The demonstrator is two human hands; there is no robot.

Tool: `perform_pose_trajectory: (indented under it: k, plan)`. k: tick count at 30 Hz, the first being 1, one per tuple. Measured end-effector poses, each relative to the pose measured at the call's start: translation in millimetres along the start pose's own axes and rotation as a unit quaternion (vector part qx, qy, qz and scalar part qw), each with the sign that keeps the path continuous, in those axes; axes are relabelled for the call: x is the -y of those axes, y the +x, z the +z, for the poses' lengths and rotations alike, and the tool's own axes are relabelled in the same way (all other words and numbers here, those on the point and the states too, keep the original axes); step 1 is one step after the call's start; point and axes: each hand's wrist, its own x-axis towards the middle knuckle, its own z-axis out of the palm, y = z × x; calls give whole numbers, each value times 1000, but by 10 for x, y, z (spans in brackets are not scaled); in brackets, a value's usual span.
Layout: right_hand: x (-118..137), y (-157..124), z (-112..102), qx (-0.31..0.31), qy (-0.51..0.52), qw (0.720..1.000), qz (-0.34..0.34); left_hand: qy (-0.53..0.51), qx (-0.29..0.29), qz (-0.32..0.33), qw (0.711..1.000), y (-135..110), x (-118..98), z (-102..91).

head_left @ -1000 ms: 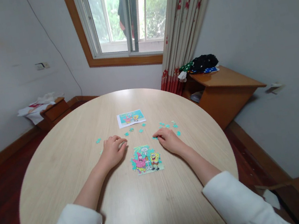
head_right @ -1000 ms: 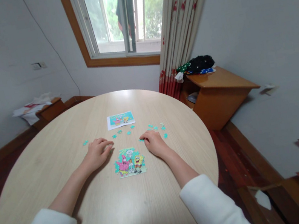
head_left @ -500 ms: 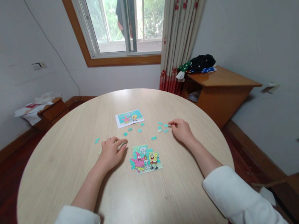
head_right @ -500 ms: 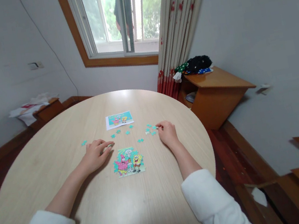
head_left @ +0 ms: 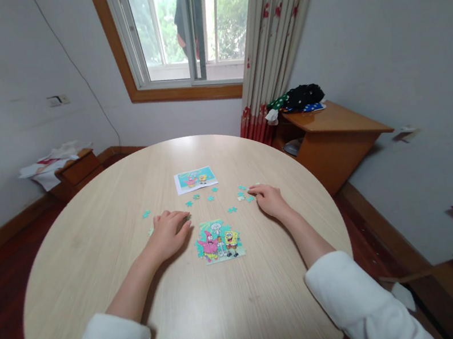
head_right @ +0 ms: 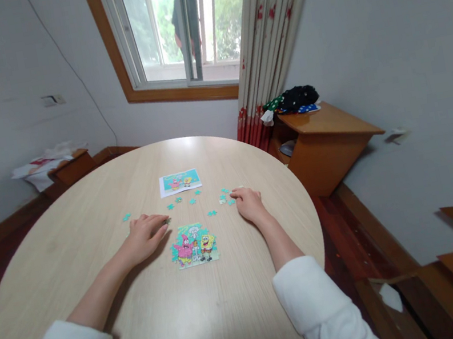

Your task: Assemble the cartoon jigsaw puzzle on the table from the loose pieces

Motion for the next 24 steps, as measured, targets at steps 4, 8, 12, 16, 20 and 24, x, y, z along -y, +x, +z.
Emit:
perform_pose_trajectory:
  k: [4, 8, 12, 16, 20, 24]
  plan:
    - [33, -24, -31, 15, -45, 999, 16, -3, 1, -1, 1000, 0, 9, 4]
    - [31, -29, -49, 9, -60, 998, 22, -9, -2, 2, 1000, -5, 28, 15]
    - [-75, 6, -118, -51, -33, 998, 24, -26, -47, 1, 999, -10, 62, 28]
    - [-230, 32, -231, -108, -15, 992, 67, -36, -66, -1, 997, -10, 77, 24]
    - [-287, 21, -281, -111, -25, 989, 99, -50, -76, -6, 996, -9, 78, 30]
    - [-245, -6, -279, -88, -26, 989, 115, -54, -76, -7, 996, -10, 82, 37]
